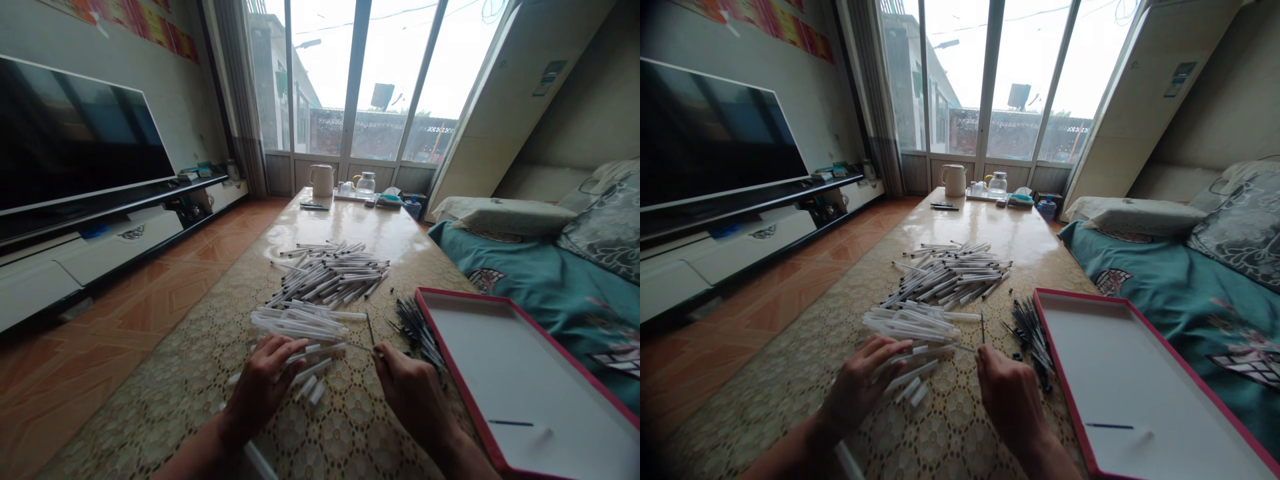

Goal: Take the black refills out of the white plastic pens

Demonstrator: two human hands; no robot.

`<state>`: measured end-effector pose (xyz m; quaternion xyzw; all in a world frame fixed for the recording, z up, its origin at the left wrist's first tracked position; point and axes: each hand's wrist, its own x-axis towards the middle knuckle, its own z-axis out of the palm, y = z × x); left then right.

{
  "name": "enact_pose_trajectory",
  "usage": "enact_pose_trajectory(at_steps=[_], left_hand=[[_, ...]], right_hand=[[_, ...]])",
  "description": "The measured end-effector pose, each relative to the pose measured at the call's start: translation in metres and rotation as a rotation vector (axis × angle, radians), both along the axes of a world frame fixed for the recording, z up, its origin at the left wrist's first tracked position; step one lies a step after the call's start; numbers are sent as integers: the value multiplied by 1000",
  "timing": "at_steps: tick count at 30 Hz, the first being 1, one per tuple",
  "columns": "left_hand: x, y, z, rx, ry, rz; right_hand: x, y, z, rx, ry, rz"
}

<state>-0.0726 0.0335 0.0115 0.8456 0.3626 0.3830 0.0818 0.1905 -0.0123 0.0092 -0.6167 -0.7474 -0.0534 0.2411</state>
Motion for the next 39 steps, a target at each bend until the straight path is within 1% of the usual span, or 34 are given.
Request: enact_pose_trajectory(at_steps=[2, 4, 6, 8, 10, 11, 12, 13, 14, 16, 18, 20, 21, 23, 27, 30, 34, 39], left_hand=[[-1, -1, 1, 12, -42, 51], [-2, -1, 3, 35, -70, 85], [-2, -2, 4, 49, -86, 100], [-2, -2, 5, 56, -95, 102], [-1, -3, 7, 64, -101, 98], [0, -3, 8, 69, -103, 96], [0, -3, 9, 73, -103, 93], [0, -3, 10, 76, -104, 90], [0, -4, 10, 77, -105, 87], [0, -4, 11, 73, -107, 85], [0, -5, 10, 62, -108, 79], [-1, -5, 9, 48, -111, 69], [-1, -5, 9, 43, -115, 66], [-1, -5, 8, 39, -120, 68], [-2, -5, 7, 17, -116, 75], [-3, -5, 6, 1, -113, 68], [-2, -5, 7, -3, -112, 60], [-1, -6, 5, -30, -91, 49]], right_hand=[[13, 4, 8, 22, -52, -252], [27, 6, 18, 12, -131, -491], [39, 7, 29, -8, -185, -678], [48, 6, 37, -19, -192, -803], [53, 5, 42, -17, -145, -829], [53, 5, 43, -13, -103, -802], [51, 4, 43, -11, -49, -747], [48, 4, 43, -14, 14, -662], [43, 4, 43, -34, 80, -556], [29, 8, 41, -127, 186, -315], [14, 15, 38, -258, 208, -110], [4, 29, 33, -333, 132, -12], [2, 38, 31, -345, 76, 1], [2, 59, 26, -322, -28, -27], [14, 105, 20, -258, -100, -96], [23, 129, 19, -236, -162, -115], [27, 143, 16, -237, -242, -53], [29, 142, 16, -202, -268, 52]])
